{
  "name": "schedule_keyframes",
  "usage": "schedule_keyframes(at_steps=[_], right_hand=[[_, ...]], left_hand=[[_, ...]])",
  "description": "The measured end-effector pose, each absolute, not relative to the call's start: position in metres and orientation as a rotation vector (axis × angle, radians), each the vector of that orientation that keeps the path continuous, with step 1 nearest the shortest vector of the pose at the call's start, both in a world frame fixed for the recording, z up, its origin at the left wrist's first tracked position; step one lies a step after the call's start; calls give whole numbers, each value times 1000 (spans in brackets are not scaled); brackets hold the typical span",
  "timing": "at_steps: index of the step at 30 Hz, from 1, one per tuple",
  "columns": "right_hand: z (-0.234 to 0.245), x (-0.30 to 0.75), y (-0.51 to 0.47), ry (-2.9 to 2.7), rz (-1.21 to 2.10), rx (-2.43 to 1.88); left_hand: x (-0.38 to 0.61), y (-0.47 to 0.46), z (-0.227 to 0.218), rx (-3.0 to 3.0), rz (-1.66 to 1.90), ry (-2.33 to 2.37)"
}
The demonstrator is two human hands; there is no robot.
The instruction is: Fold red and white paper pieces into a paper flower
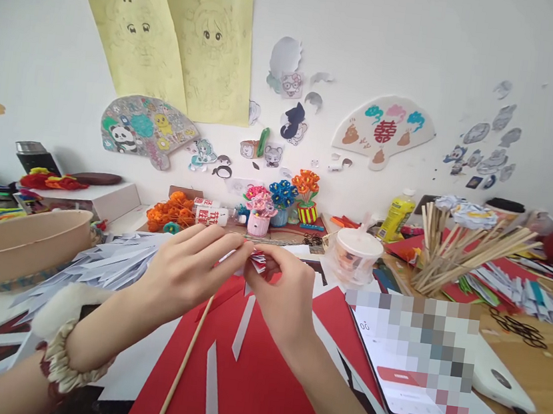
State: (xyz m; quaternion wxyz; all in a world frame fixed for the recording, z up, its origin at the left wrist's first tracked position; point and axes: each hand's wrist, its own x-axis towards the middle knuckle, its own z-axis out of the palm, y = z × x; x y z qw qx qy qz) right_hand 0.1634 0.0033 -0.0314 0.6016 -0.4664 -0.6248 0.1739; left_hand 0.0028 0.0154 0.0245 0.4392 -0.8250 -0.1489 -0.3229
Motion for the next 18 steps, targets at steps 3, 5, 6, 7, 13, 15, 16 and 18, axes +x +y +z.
schedule_keyframes(at_steps=[3, 5, 6, 7, 13, 15, 16, 18], right_hand=[[-31, 169, 7, -1518, 501, -979], [-30, 172, 7, -1573, 431, -918], [-29, 172, 5, -1584, 336, -893], [-28, 172, 4, -1578, 237, -873], [-22, 163, -7, -1454, -312, -737], [-23, 162, -8, -1416, -399, -720], [-23, 163, -8, -1406, -434, -707], [-24, 164, -7, -1405, -494, -677]], left_hand=[[-2, 21, 22, -2014, -892, -244], [-7, 23, 20, -1980, -952, -184], [-9, 22, 20, -1956, -974, -173], [-10, 21, 20, -1933, -980, -171], [-11, 10, 23, -1870, -885, -155], [-10, 8, 24, -1882, -911, -154], [-10, 8, 24, -1899, -923, -165], [-10, 8, 24, -1942, -947, -190]])
